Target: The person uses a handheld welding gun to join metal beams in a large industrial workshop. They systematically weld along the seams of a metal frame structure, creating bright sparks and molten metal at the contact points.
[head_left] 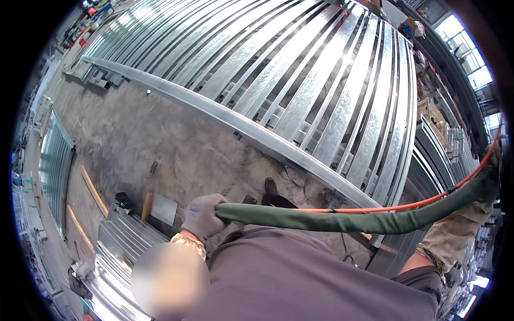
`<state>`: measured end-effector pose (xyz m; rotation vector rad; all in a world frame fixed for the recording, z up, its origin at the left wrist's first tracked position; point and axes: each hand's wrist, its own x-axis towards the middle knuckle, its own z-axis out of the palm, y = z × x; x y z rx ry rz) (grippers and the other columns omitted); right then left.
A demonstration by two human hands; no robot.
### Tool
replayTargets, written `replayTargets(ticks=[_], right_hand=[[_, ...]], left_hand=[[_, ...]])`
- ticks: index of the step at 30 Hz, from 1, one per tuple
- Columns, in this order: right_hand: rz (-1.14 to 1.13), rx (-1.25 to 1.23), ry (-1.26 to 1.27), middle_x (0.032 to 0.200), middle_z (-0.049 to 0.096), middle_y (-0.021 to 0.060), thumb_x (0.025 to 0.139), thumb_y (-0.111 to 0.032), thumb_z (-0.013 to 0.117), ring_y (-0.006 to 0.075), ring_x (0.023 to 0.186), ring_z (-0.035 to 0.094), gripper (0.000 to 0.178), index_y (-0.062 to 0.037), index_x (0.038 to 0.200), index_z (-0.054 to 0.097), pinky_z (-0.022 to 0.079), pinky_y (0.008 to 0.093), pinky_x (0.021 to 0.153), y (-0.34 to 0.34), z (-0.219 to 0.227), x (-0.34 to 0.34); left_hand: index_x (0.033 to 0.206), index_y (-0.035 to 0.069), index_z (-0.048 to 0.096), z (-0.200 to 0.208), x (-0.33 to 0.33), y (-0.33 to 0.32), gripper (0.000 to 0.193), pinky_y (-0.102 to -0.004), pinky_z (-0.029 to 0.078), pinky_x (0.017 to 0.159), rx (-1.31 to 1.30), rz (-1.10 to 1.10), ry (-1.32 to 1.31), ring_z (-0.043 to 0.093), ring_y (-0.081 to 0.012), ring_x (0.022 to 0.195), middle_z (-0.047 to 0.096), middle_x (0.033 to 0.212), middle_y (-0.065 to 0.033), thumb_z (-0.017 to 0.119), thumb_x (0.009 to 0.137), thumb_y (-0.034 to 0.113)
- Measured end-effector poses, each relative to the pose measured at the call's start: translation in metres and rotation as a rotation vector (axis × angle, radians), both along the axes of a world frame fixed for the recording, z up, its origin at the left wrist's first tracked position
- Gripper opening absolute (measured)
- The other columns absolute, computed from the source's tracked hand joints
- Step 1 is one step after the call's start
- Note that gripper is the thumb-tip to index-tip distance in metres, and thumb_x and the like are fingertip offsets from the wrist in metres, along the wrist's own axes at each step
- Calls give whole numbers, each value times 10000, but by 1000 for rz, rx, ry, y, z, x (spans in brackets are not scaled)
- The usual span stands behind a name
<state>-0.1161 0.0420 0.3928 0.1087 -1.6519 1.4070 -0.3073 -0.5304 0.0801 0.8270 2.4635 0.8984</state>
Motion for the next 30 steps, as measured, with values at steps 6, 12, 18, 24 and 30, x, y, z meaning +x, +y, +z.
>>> replayTargets(ticks=[6,12,18,24,30], right_hand=[[420,-640,-597,900,695,94,979,-336,578,155,617,647,399,34,1127,603,545,253,543,23,-125,-81],[371,-526,-1459,781,660,89,926,-345,650,158,568,636,401,11,1107,613,525,278,470,-11,-257,-186],[787,-575,-1533,893,674,101,933,-360,655,143,614,635,494,28,1227,568,529,275,505,15,-306,-203],[833,-724,-1563,880,662,96,929,-367,665,131,602,617,548,28,1288,539,525,271,503,27,-323,-210],[915,-810,-1539,834,637,85,930,-355,665,140,587,621,511,39,1234,545,525,264,473,32,-336,-222]], left_hand=[[848,122,670,13,-29,144,194,-446,515,688,-193,-439,111,678,-317,764,683,763,-97,719,691,225],[872,119,644,21,-56,237,237,-441,523,705,-332,-576,52,679,-306,788,692,794,-87,721,683,239],[931,103,620,38,-67,307,282,-427,523,717,-342,-710,-77,675,-298,808,671,793,-83,725,702,230],[1023,112,652,37,-86,304,371,-399,502,772,-103,-623,-300,659,-270,866,682,890,-63,776,722,290],[1154,23,636,20,-105,290,435,-358,508,850,187,-422,-624,663,-290,943,685,1014,-135,760,785,216]])
